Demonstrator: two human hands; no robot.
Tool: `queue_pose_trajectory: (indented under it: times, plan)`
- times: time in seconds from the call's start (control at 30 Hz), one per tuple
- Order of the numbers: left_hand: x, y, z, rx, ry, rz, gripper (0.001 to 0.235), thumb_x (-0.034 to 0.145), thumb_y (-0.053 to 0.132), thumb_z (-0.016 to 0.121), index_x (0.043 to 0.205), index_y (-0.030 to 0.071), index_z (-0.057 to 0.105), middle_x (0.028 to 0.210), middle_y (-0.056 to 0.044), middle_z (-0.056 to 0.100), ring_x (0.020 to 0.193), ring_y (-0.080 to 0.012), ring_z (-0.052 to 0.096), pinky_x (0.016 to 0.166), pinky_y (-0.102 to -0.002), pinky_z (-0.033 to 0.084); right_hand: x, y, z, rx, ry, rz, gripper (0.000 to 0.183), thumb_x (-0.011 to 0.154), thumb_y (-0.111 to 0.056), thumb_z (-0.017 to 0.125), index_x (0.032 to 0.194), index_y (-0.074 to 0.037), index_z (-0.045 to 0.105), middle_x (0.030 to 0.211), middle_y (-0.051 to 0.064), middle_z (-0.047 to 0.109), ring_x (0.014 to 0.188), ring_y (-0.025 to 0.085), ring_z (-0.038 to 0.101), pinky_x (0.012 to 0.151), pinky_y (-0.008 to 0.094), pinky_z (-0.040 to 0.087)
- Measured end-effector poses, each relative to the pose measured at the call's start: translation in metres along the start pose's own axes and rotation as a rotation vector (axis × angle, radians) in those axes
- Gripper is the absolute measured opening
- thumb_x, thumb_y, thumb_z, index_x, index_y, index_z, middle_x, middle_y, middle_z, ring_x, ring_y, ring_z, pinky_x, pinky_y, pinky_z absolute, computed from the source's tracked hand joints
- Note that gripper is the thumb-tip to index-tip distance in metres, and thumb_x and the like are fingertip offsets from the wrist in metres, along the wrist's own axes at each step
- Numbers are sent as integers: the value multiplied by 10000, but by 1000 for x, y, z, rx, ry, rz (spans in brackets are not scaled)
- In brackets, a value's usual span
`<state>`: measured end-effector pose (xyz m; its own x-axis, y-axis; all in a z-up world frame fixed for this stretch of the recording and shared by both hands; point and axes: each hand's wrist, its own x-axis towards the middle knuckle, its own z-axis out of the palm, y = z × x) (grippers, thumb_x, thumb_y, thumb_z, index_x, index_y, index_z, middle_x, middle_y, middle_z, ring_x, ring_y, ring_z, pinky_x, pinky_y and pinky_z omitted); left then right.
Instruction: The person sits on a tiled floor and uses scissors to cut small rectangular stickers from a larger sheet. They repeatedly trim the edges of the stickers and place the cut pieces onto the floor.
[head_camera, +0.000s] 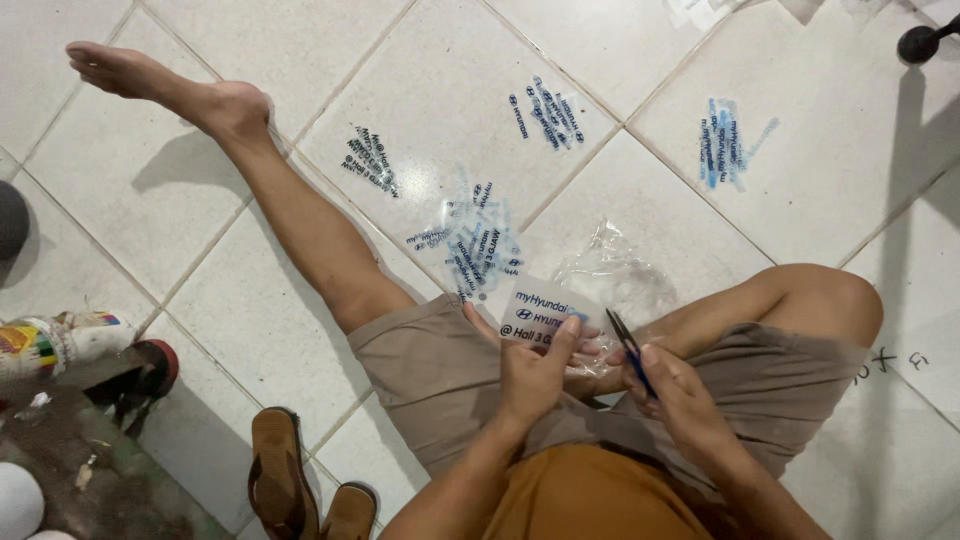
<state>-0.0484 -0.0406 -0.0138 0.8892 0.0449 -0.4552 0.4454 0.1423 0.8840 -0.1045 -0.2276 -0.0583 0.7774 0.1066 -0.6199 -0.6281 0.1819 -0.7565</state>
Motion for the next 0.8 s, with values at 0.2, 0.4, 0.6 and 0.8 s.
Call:
queue_pose_trajectory:
  times: [0.2,0.4,0.6,0.8]
  plan:
    - [4,10,-11,79,-229,-122,367,970,292,634,812,-10,770,755,-105,789,641,-162,763,594,-270,639,-4,-6,0,-78,-50,-13,444,1062,-344,473,1003,30,705,608,-2,380,501,95,323,433,268,226]
    - [5,-3,-20,161,-258,-154,225,954,241,689,798,99,766,794,-1,783,756,-109,734,740,-239,582,0,-5,-2,-4,-64,29,428,1053,-388,507,952,-13,684,639,-27,344,513,79,246,443,263,176]
    - [6,21,-25,166,-349,-219,276,940,282,681,857,57,818,837,-57,807,782,-134,774,718,-219,643,-4,-20,4,-88,-102,23,452,1052,-414,496,878,-33,668,608,-53,338,470,65,256,412,245,184]
    - [11,26,-30,75,-445,-326,315,942,226,692,861,-63,786,780,-162,777,652,-189,755,647,-245,649,-4,-12,6,-36,-95,65,449,1048,-411,512,853,-25,632,612,-38,322,483,67,232,399,249,180]
